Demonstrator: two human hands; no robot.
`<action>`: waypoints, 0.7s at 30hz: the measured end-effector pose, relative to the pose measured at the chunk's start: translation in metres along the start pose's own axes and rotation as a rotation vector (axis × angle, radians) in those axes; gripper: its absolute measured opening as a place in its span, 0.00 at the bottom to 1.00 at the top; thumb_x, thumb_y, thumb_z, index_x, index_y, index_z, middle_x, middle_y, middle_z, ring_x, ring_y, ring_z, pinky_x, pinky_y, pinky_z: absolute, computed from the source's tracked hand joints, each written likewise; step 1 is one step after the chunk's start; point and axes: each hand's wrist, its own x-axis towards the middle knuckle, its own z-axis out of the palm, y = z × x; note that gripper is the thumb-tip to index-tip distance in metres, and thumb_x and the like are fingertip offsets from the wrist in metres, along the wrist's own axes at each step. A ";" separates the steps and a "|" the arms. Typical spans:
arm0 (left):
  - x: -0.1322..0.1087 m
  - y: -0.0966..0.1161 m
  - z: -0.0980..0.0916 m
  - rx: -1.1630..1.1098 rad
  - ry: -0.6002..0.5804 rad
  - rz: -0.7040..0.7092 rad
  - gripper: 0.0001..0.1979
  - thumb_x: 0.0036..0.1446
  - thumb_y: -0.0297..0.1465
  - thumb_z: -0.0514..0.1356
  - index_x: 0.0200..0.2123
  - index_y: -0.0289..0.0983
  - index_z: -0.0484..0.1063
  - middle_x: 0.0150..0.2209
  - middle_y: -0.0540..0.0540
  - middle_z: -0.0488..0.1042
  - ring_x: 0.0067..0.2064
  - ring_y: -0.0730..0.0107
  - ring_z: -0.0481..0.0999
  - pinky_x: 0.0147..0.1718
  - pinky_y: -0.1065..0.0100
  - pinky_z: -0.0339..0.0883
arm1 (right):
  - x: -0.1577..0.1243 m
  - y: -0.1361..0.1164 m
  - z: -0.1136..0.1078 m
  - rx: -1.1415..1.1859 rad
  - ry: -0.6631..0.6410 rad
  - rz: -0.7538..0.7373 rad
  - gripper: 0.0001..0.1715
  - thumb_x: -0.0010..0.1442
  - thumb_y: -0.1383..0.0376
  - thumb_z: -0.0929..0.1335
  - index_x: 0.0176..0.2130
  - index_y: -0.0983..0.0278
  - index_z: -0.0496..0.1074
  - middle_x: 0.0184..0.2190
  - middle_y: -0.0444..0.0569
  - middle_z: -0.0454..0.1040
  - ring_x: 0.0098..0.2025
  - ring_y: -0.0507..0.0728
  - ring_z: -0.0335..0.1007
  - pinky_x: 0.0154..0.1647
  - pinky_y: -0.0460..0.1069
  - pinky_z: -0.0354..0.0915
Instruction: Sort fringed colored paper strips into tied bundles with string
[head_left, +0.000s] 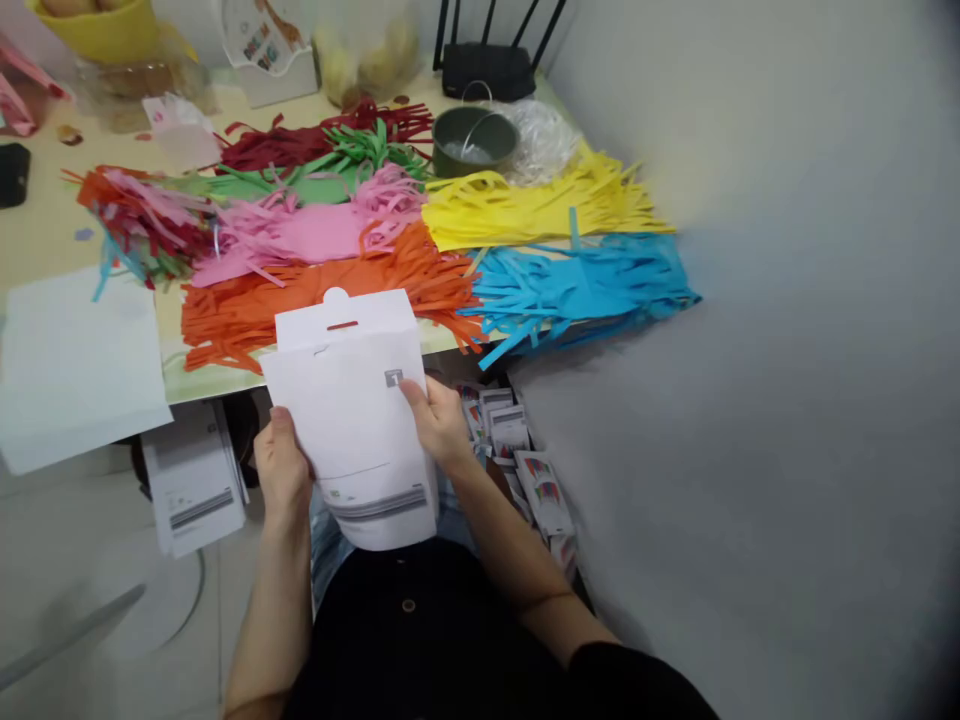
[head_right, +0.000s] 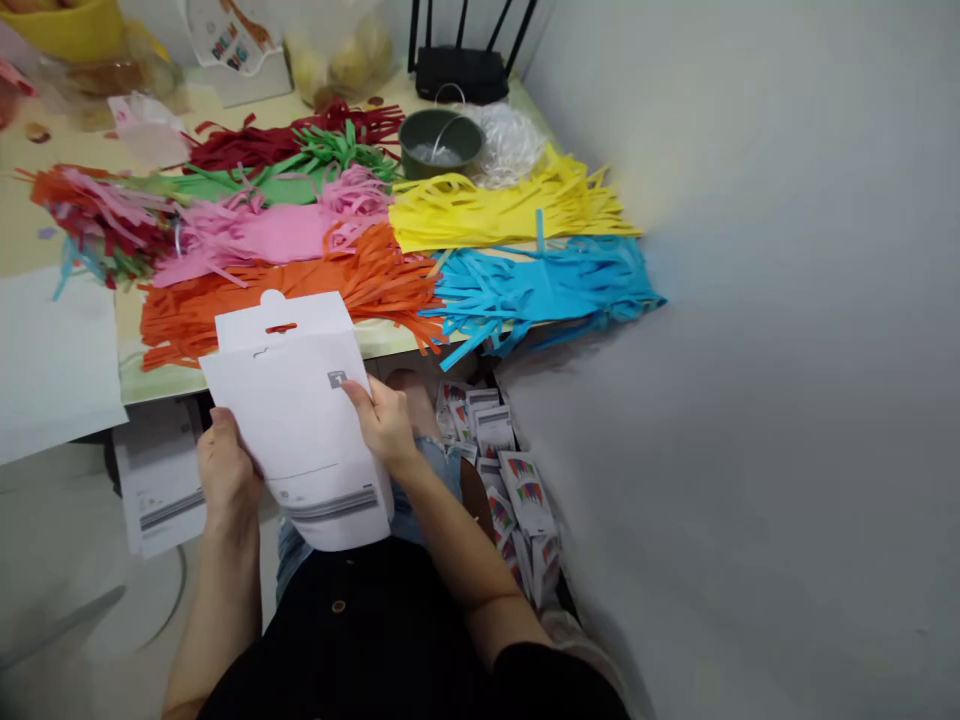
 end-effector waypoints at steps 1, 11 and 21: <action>0.002 -0.002 -0.002 0.024 -0.017 0.026 0.32 0.56 0.60 0.58 0.18 0.37 0.58 0.16 0.54 0.55 0.19 0.78 0.52 0.17 0.72 0.46 | 0.002 -0.001 -0.001 0.031 -0.026 0.008 0.35 0.64 0.38 0.60 0.34 0.65 0.74 0.27 0.48 0.74 0.30 0.56 0.68 0.32 0.48 0.63; 0.017 0.029 0.013 0.154 -0.055 0.281 0.21 0.65 0.48 0.56 0.30 0.36 0.69 0.26 0.52 0.64 0.28 0.74 0.60 0.27 0.74 0.55 | 0.019 -0.019 -0.004 -0.232 0.054 -0.160 0.30 0.68 0.44 0.58 0.29 0.61 0.69 0.19 0.44 0.62 0.23 0.52 0.57 0.28 0.47 0.56; 0.012 0.039 0.024 0.161 0.080 0.389 0.25 0.66 0.46 0.55 0.22 0.38 0.56 0.21 0.54 0.52 0.25 0.75 0.51 0.24 0.70 0.47 | 0.014 -0.024 -0.008 -0.085 0.069 -0.129 0.29 0.69 0.45 0.58 0.38 0.63 0.74 0.25 0.47 0.71 0.29 0.57 0.67 0.33 0.49 0.63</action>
